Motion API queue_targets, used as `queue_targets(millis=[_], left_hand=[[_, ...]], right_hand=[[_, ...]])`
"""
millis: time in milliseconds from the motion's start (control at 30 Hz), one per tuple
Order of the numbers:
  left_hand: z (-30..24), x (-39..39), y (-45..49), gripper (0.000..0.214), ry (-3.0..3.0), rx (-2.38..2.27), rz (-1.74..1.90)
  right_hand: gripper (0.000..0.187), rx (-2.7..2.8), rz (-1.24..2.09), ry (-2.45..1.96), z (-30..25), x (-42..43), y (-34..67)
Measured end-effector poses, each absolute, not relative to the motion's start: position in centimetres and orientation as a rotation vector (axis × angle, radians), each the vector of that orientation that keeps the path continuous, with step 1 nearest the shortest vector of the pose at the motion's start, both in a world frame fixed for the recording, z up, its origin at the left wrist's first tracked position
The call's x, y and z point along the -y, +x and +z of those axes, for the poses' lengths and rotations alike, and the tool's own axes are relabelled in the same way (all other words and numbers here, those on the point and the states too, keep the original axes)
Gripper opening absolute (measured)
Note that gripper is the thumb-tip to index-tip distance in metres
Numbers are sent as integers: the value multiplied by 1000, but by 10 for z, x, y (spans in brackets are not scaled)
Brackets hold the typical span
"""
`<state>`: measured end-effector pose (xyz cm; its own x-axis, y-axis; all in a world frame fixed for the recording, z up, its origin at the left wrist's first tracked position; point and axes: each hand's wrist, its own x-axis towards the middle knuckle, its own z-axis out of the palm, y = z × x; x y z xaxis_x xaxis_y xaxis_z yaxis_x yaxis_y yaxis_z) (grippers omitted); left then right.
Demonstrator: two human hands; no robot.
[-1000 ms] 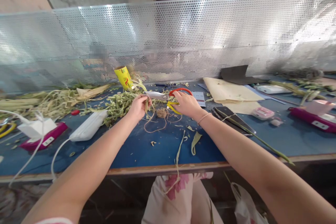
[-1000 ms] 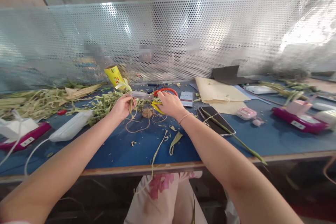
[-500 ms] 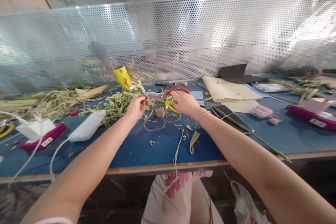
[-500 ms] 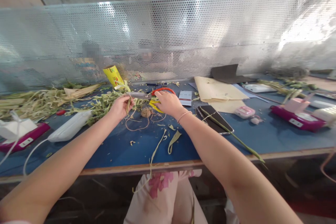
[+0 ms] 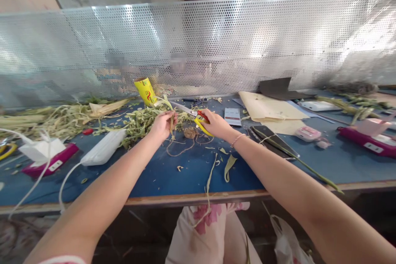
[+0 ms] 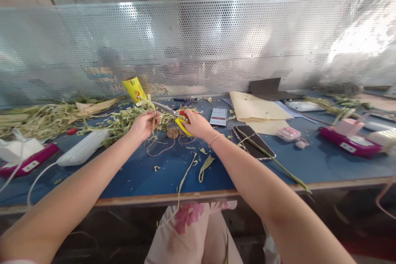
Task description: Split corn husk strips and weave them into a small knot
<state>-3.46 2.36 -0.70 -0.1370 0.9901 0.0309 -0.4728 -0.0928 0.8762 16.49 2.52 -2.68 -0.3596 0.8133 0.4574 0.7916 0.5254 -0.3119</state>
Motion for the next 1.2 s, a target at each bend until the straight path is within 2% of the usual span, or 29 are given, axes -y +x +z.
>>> queue_targets(millis=[100, 267, 500, 667, 933, 1200], left_hand=[[-8, -24, -35, 12, 840, -876, 1538], [-7, -22, -33, 13, 891, -850, 1485], [-10, -16, -27, 7, 1284, -874, 1465], [-10, -12, -23, 6, 1572, -986, 1398], [-10, -1, -11, 14, 1651, -1021, 1313], [-11, 1, -5, 16, 1620, -988, 1225]], right_hand=[[27, 2086, 152, -1343, -30, -30, 164], [20, 2000, 83, -1453, -33, -38, 170], [26, 2050, 85, -1568, -33, -39, 174], [8, 2053, 108, -1317, -23, -36, 171], [19, 1984, 317, -816, -8, -5, 150], [13, 1934, 335, -900, -11, -7, 145]])
